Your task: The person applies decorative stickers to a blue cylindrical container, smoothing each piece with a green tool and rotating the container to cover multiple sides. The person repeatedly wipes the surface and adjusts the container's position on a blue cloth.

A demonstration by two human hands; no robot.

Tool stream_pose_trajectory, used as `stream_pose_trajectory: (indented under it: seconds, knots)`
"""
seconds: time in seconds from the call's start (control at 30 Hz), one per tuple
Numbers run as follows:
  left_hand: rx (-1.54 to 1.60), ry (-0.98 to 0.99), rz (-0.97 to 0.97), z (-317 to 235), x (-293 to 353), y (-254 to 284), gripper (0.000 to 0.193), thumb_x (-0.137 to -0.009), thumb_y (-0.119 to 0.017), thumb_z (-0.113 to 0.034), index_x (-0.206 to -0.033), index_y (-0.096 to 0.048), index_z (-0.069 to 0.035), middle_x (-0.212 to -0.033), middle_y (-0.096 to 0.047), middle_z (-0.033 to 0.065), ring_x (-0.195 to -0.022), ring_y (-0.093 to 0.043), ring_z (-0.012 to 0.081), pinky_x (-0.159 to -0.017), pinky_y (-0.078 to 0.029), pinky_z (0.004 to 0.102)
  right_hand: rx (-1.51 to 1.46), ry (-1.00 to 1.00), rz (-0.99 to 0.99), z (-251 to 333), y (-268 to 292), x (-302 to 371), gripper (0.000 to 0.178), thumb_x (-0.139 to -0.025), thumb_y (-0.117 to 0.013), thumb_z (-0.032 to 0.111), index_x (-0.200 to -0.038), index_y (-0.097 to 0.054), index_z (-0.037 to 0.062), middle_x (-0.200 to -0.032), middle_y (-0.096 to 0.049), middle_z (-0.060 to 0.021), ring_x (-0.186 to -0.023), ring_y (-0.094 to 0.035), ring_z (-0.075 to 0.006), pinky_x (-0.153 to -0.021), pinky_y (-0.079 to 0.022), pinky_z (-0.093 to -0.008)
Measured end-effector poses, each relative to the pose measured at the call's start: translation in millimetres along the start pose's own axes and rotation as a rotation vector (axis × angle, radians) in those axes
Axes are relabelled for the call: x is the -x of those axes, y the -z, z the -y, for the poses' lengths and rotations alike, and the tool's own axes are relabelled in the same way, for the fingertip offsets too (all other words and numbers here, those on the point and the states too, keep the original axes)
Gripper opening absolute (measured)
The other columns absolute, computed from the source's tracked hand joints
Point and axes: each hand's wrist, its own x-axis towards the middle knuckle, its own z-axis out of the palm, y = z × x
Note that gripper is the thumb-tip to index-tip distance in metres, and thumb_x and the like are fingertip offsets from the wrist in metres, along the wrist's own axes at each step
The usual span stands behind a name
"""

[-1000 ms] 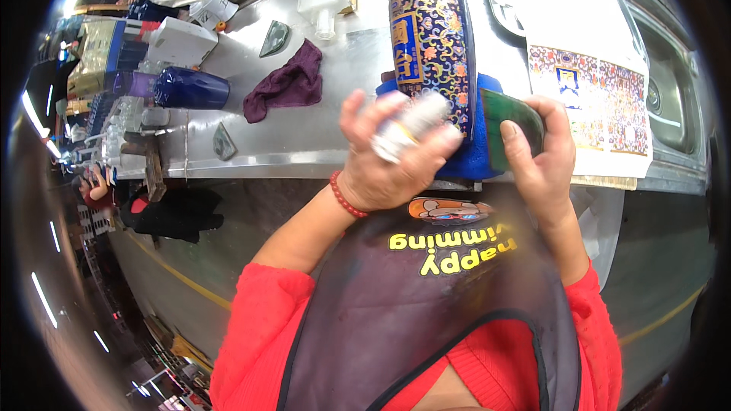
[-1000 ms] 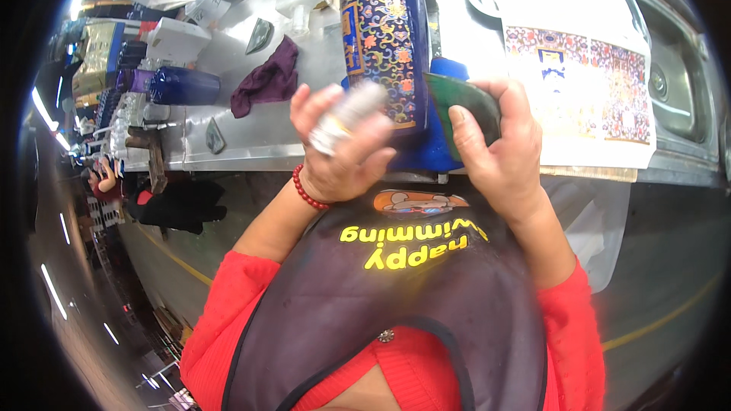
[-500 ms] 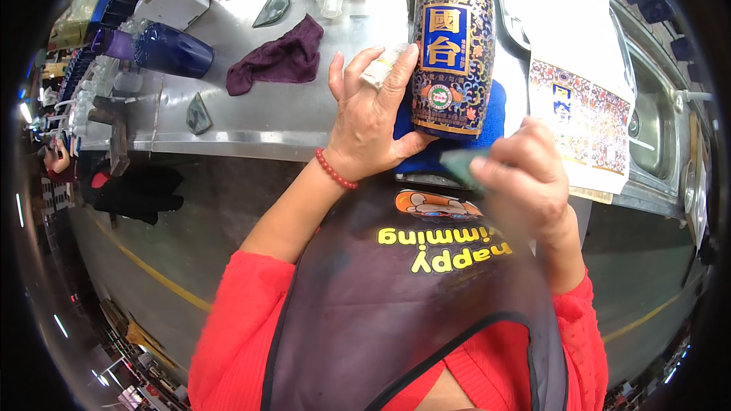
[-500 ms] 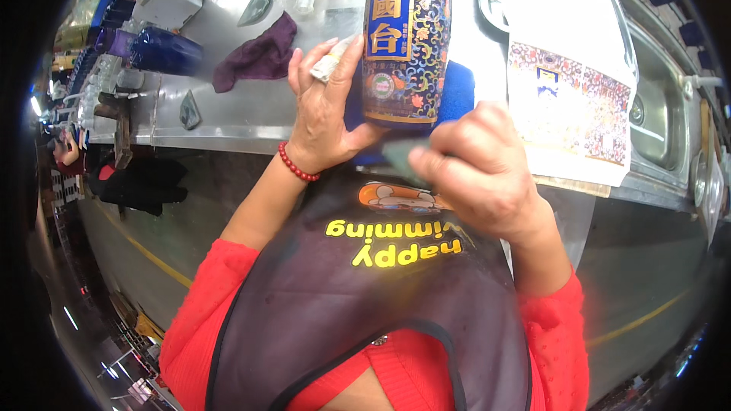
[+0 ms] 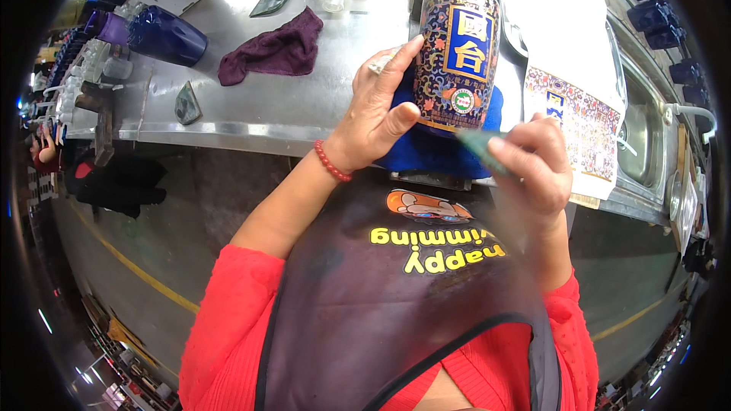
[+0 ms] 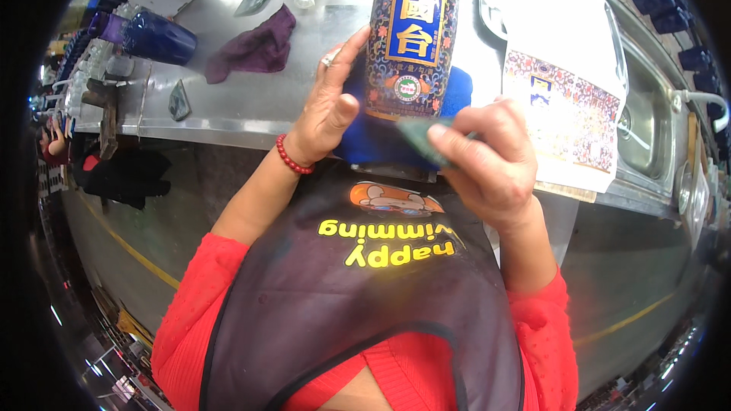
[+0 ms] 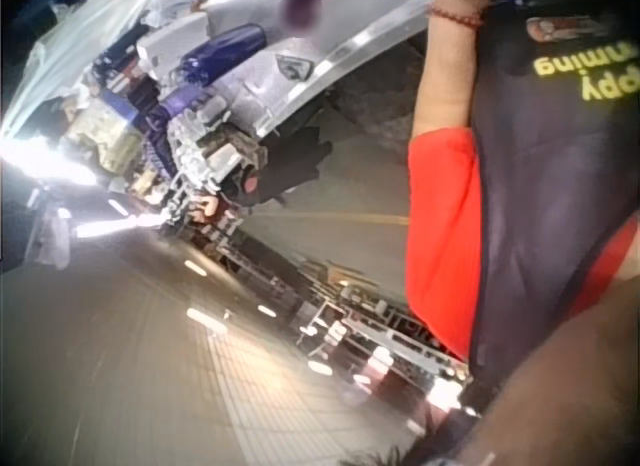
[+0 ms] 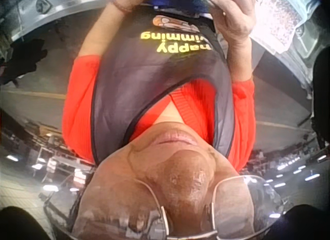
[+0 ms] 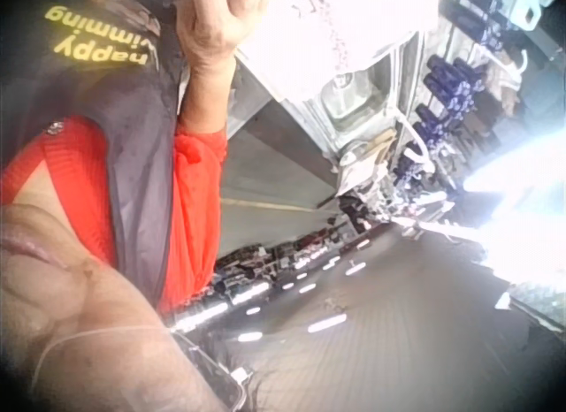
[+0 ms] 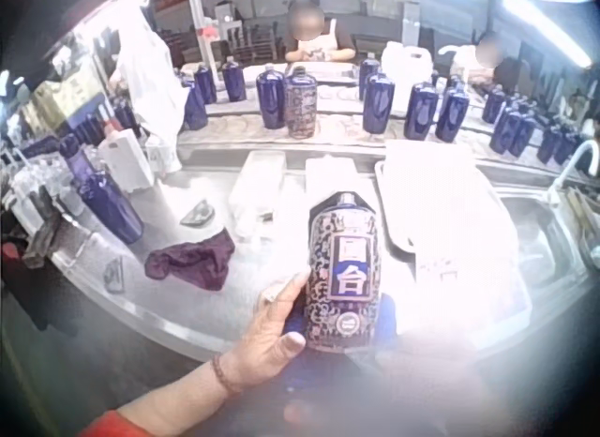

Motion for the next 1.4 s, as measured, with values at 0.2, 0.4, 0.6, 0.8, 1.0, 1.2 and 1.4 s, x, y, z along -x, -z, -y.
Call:
stream_pose_trajectory:
  seconds: [0.2,0.4,0.6,0.8,1.0,1.2,1.4]
  knots:
    - [-0.018,0.026,-0.003,10.7,7.0,-8.8,0.088,-0.099,-0.053,-0.064,-0.161,-0.03,-0.006,-0.15,-0.047,0.0164,-0.136,-0.041,0.032,-0.118,-0.023,0.0452,-0.112,0.024,0.098,0.4,1.2,-2.9,0.038,-0.058,-0.079,0.0,-0.095,-0.074,0.004,-0.087,-0.061,-0.0048,-0.071,-0.052,-0.0226,-0.065,-0.039,-0.0372]
    - [-0.293,-0.076,0.062,7.0,5.2,4.3,0.104,-0.085,-0.06,-0.075,-0.159,-0.035,-0.007,-0.144,-0.054,0.0166,-0.14,-0.037,0.0358,-0.117,-0.012,0.0622,-0.215,0.055,0.182,5.7,-0.7,-6.2,0.042,-0.053,-0.079,0.0,-0.095,-0.073,0.0027,-0.085,-0.059,-0.0059,-0.068,-0.05,-0.0236,-0.064,-0.038,-0.0382]
    - [-0.822,-0.229,0.025,-18.9,-6.2,24.0,0.098,-0.075,-0.066,-0.076,-0.147,-0.055,-0.011,-0.124,-0.068,0.0119,-0.138,-0.04,0.0353,-0.118,-0.007,0.0647,-0.015,0.059,0.118,4.4,-5.4,-5.4,0.039,-0.056,-0.078,-0.003,-0.094,-0.074,0.0026,-0.085,-0.058,-0.0063,-0.068,-0.05,-0.0236,-0.063,-0.039,-0.0376]
    - [-0.732,-0.192,-0.003,-36.4,-14.1,21.6,0.092,-0.08,-0.067,-0.073,-0.147,-0.056,-0.012,-0.129,-0.07,0.0025,-0.139,-0.041,0.0299,-0.12,-0.005,0.0607,0.03,0.031,0.073,1.2,-5.4,-2.0,0.04,-0.06,-0.078,-0.005,-0.099,-0.074,0.0031,-0.084,-0.058,-0.0056,-0.068,-0.05,-0.0233,-0.06,-0.038,-0.0367]
    - [-0.746,-0.226,-0.013,-31.3,-7.7,17.9,0.091,-0.078,-0.069,-0.072,-0.146,-0.057,-0.013,-0.129,-0.07,0.0024,-0.138,-0.043,0.0284,-0.12,-0.006,0.0586,0.107,0.03,-0.003,-1.0,-3.3,0.2,0.045,-0.057,-0.08,-0.001,-0.101,-0.074,0.003,-0.087,-0.06,-0.0061,-0.071,-0.052,-0.0239,-0.067,-0.041,-0.0396]
    - [-0.138,-0.051,-0.038,-9.2,2.2,-3.8,0.087,-0.096,-0.059,-0.063,-0.16,-0.034,-0.009,-0.149,-0.049,0.0206,-0.134,-0.041,0.0382,-0.116,-0.021,0.0515,-0.146,-0.054,-0.042,-0.4,-4.2,2.5,0.045,-0.056,-0.083,-0.002,-0.1,-0.073,0.0024,-0.083,-0.059,-0.0068,-0.071,-0.053,-0.0238,-0.065,-0.041,-0.0386]
    - [-0.036,0.011,-0.045,-0.6,8.2,-10.6,0.085,-0.097,-0.062,-0.056,-0.161,-0.03,-0.009,-0.151,-0.047,0.0195,-0.135,-0.041,0.0362,-0.117,-0.022,0.0486,0.086,0.166,0.175,5.8,-5.2,-6.8,0.038,-0.062,-0.079,0.003,-0.1,-0.075,0.0078,-0.087,-0.058,-0.0027,-0.072,-0.053,-0.0203,-0.072,-0.039,-0.0387]
